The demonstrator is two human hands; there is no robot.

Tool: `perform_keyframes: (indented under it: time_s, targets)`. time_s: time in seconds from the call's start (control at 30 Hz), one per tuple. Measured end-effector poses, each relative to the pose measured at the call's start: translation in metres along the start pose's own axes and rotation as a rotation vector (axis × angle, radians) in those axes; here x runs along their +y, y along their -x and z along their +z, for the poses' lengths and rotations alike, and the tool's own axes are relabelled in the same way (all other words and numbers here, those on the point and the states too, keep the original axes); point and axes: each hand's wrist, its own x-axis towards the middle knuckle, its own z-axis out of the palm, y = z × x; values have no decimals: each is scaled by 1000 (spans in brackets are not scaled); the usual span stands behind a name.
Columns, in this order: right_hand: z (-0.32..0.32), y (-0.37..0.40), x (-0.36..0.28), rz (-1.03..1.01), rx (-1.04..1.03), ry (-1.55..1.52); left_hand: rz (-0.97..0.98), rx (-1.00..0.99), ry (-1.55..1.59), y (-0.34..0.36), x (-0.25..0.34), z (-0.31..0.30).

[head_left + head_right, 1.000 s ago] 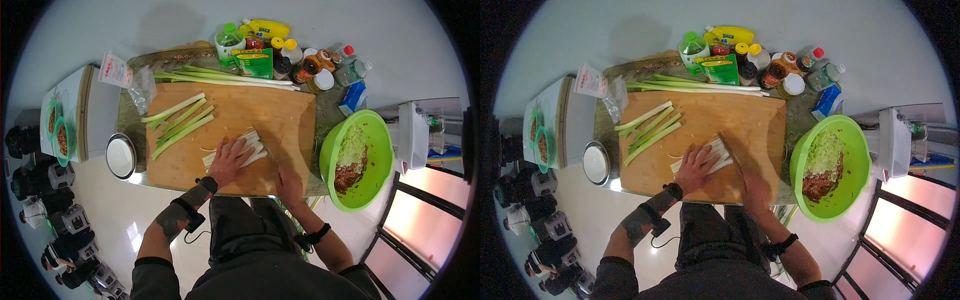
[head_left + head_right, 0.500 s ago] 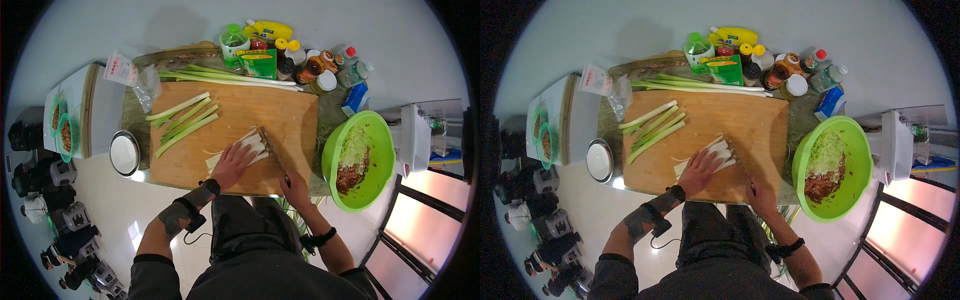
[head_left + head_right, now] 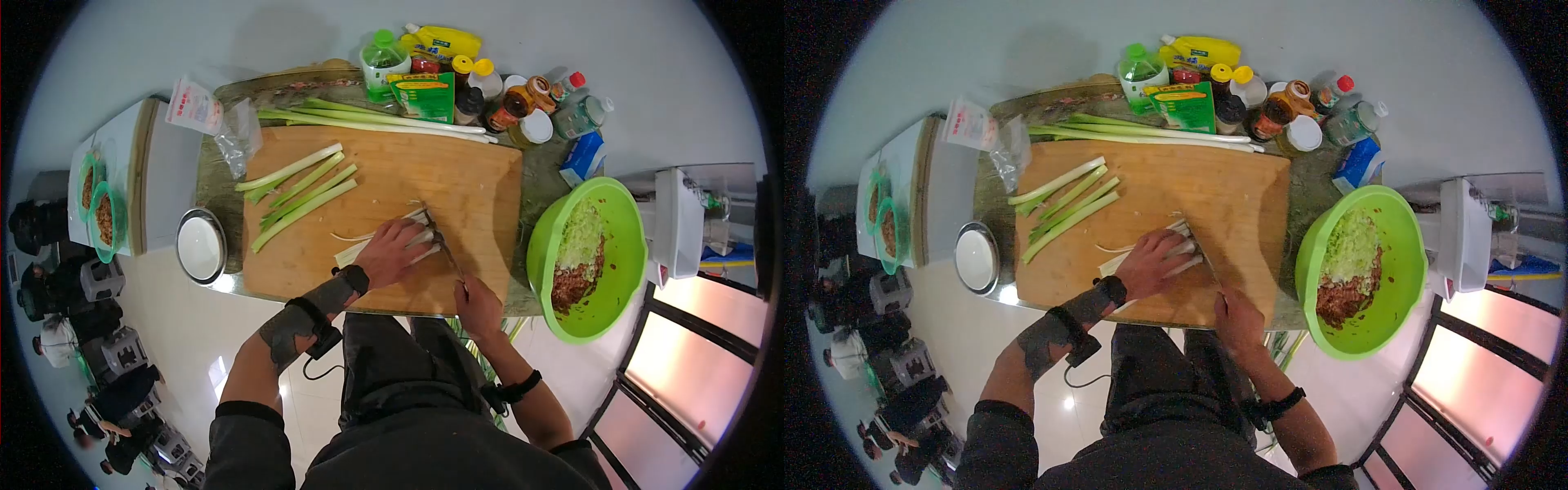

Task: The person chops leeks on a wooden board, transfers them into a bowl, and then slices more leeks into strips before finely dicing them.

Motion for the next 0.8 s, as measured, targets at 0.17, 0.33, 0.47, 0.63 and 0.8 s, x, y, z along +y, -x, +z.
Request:
perform_keyframes:
  time_s: [0.17, 0.33, 0.47, 0.63, 0.8]
  targets:
    - [-6, -3, 11, 63, -100, -40, 89, 49, 4, -3, -11, 11]
    - [-19, -3, 2, 127, -64, -20, 106, -49, -57, -9, -17, 10]
    - [-22, -2, -7, 19, -19, 22, 74, -66, -50, -11, -16, 8]
    - [-31, -7, -12, -40, -44, 70, 67, -155, -39, -16, -21, 12]
    - [-53, -9, -19, -16, -115, 121, 50, -80, 16, -17, -21, 15]
